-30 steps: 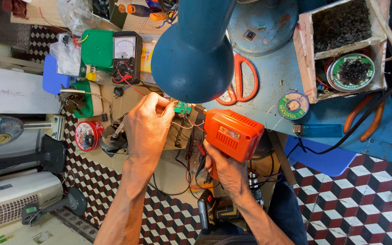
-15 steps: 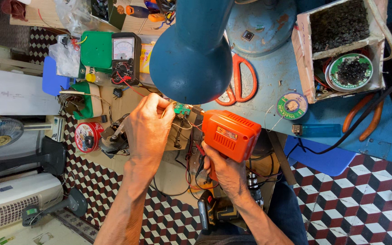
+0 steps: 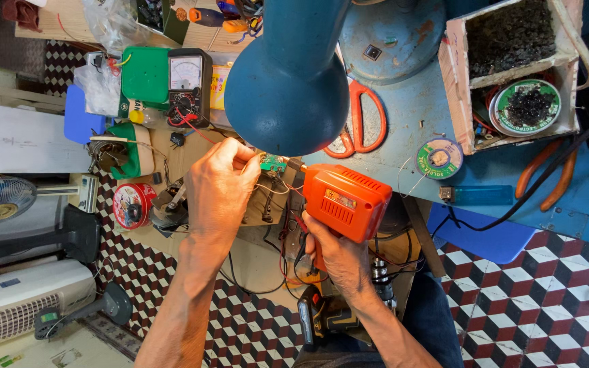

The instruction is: The person uses a heat gun to apply heat to a circuit board inside a metal housing, then manipulates wires and components with their hands. They repeatedly reposition the board and wires while working under a desk lamp.

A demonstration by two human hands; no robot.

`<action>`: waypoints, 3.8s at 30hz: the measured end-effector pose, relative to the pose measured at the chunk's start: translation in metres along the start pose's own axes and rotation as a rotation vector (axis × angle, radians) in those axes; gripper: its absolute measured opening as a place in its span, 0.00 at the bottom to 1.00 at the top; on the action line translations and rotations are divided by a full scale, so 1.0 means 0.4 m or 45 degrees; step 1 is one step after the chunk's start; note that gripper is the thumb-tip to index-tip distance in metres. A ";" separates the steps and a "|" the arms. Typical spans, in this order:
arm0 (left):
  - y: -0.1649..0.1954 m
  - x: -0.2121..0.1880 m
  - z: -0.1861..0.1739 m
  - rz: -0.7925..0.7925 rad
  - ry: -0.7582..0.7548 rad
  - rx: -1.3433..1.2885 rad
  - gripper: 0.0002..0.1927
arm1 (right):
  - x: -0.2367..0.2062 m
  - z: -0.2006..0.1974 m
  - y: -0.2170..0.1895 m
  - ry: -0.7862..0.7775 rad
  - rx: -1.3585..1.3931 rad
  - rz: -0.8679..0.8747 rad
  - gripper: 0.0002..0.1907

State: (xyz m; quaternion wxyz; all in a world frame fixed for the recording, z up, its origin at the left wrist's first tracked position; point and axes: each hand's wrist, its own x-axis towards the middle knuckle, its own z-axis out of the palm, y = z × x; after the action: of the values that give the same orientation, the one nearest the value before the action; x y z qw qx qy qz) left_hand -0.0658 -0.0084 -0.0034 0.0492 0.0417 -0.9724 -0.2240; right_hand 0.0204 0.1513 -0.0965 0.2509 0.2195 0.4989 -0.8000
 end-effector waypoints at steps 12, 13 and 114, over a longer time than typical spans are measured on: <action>-0.003 -0.003 0.005 0.050 0.025 0.027 0.07 | 0.004 -0.005 0.021 -0.027 -0.019 -0.005 0.12; -0.002 -0.004 0.005 0.057 0.029 0.027 0.07 | 0.005 -0.005 0.023 -0.027 -0.033 -0.005 0.12; 0.005 -0.011 0.016 0.124 0.059 0.205 0.07 | 0.005 -0.003 0.022 -0.048 0.061 -0.025 0.14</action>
State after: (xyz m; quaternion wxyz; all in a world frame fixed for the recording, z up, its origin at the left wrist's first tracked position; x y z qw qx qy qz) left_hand -0.0622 -0.0033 -0.0086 0.0789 0.0035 -0.9868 -0.1416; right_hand 0.0245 0.1489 -0.1042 0.2472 0.2054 0.4769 -0.8181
